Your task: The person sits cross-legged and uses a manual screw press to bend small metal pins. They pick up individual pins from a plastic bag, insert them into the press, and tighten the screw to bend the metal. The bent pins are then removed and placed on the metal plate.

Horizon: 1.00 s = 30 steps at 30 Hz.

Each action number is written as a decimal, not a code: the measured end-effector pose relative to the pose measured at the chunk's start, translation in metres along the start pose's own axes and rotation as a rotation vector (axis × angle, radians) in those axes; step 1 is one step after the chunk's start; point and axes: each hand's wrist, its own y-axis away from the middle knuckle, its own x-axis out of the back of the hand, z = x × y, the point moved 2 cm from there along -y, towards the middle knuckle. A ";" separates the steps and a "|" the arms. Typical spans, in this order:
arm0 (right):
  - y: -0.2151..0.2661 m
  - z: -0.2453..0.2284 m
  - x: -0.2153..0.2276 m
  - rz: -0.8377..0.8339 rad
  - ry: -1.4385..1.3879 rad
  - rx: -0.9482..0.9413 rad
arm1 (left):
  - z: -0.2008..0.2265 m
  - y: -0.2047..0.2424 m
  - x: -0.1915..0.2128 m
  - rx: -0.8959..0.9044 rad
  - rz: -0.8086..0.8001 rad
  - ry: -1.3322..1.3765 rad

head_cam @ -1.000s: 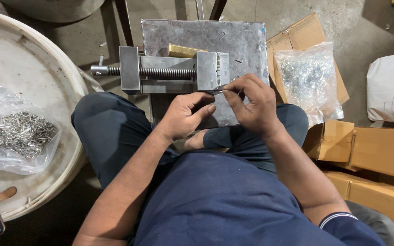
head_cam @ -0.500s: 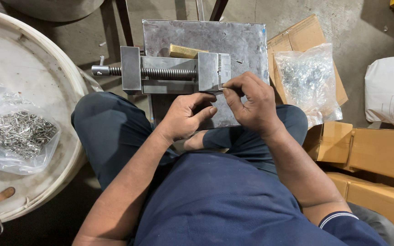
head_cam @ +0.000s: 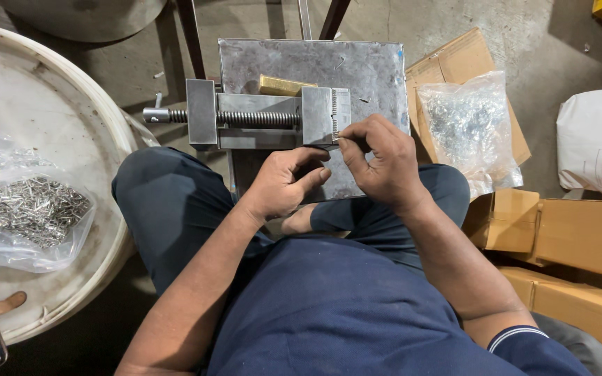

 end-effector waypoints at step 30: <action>-0.047 0.068 0.015 0.070 0.065 -0.151 | -0.007 0.001 0.001 -0.107 0.008 -0.059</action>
